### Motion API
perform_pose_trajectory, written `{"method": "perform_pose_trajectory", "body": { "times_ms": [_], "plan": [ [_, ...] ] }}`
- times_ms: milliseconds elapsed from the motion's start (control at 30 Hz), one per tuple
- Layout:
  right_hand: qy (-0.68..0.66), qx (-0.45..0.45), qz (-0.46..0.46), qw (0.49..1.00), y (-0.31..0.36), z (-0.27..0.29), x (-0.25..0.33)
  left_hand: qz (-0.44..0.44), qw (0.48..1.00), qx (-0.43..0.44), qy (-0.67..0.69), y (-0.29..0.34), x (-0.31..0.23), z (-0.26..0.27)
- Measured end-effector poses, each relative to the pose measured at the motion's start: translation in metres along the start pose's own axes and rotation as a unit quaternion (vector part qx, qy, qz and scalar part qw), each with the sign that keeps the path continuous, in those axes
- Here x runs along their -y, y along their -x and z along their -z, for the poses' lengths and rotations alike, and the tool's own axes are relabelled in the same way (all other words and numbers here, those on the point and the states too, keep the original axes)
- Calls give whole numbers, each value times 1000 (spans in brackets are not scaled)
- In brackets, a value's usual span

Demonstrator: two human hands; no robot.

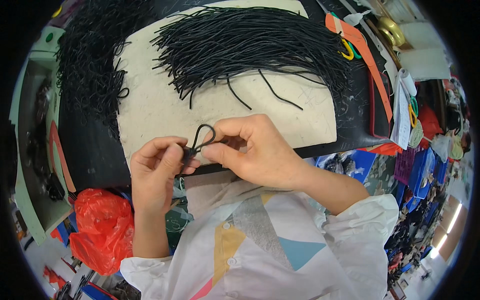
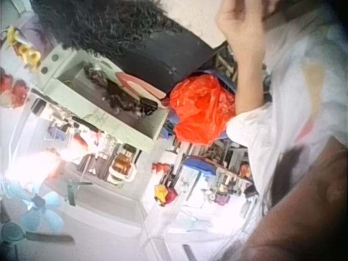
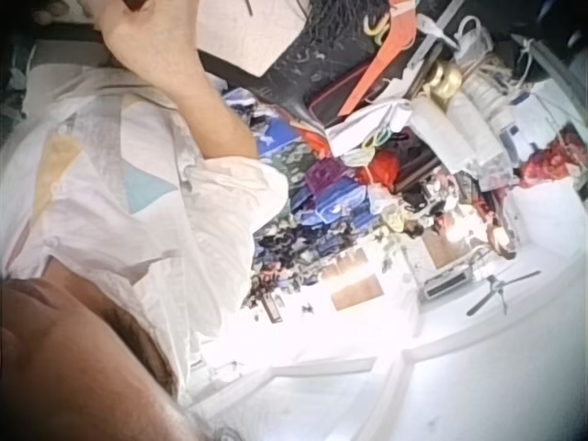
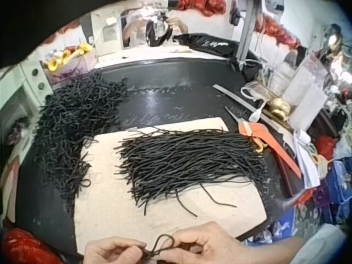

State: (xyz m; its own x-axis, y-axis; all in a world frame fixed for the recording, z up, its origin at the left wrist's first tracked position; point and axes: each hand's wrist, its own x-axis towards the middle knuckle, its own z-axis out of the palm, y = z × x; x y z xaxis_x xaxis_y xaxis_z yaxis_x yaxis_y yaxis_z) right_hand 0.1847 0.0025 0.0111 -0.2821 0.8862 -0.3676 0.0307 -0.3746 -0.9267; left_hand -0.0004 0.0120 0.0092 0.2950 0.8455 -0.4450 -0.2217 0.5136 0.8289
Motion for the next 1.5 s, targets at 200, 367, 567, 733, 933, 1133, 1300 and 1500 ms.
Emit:
{"method": "perform_pose_trajectory", "body": {
  "times_ms": [200, 367, 567, 733, 933, 1133, 1300, 1500],
  "plan": [
    [150, 15, 109, 982, -3, 2, 4, 21, 993, 77, -90, -2, -5, 7],
    [234, 3, 153, 960, 3, 5, 7, 56, 986, 67, -139, 4, -10, 2],
    [401, -186, 334, 832, -33, 45, 8, -240, 919, -121, -288, -16, -24, 22],
    [558, -261, 335, 713, -53, 76, -3, -427, 532, -307, -663, -54, -64, 68],
    [522, -259, 424, 693, -40, 64, 24, -510, 629, -213, -547, -40, -53, 16],
    [480, -193, 487, 704, -28, 30, 36, -579, 554, -85, -592, -39, -38, -22],
    [357, -166, 404, 825, -19, 26, 31, -346, 881, -50, -319, -26, -33, -18],
    [121, -122, 284, 943, -20, 10, 10, -28, 982, -12, 188, -20, -14, -22]
  ]
}}
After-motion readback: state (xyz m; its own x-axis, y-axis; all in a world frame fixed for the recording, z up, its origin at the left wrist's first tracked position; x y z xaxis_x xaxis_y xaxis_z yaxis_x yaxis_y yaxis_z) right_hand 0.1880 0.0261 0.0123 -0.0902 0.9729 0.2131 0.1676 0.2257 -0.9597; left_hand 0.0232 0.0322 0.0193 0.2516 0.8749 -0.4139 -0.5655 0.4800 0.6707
